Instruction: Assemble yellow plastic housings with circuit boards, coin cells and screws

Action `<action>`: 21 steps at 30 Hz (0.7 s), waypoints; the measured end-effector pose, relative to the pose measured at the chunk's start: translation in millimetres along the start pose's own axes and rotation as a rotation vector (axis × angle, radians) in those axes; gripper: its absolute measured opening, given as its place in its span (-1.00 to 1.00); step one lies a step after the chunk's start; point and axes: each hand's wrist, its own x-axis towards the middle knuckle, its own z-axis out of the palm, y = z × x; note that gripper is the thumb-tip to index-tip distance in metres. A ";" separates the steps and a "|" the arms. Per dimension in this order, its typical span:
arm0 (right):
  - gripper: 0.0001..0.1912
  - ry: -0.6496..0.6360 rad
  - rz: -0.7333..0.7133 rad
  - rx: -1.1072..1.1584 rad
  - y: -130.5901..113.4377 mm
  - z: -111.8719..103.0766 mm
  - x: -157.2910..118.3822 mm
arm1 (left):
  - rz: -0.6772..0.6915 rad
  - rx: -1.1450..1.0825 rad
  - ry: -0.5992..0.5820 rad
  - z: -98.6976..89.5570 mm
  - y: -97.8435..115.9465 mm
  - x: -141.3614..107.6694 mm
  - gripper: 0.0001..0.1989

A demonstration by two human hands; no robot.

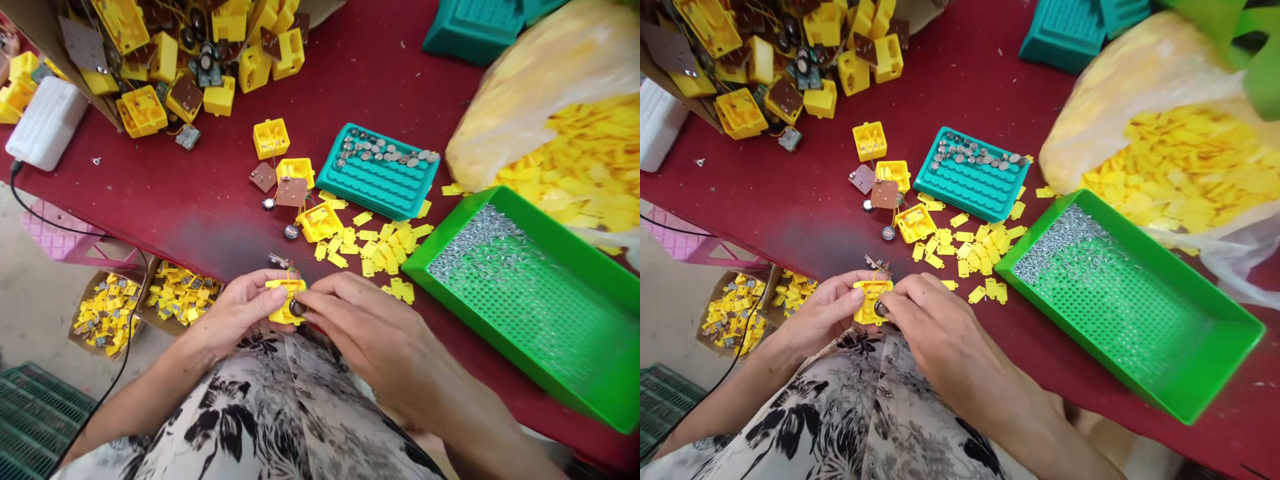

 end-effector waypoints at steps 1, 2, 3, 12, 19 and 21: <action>-0.78 0.044 -0.007 -0.038 -1.3 2.2 -0.2 | 0.014 0.004 0.014 0.9 0.5 0.7 -0.54; -0.79 0.099 -0.009 -0.077 -2.5 4.5 -0.1 | 0.027 0.007 0.030 1.9 1.0 1.2 -0.52; -0.82 0.158 -0.006 -0.114 -3.7 6.8 0.3 | 0.039 0.009 0.045 2.9 1.5 1.6 -0.50; -0.90 0.331 0.128 -0.191 -11.2 20.1 0.7 | 0.133 0.098 0.103 12.2 -0.5 1.4 -0.53; -0.94 0.374 0.090 -0.222 -7.0 22.5 -0.1 | 0.295 0.140 0.218 21.7 -10.6 4.9 -0.54; -0.89 0.370 0.025 -0.249 -0.6 26.2 -4.6 | 0.324 0.135 0.222 23.5 -17.1 7.1 -0.49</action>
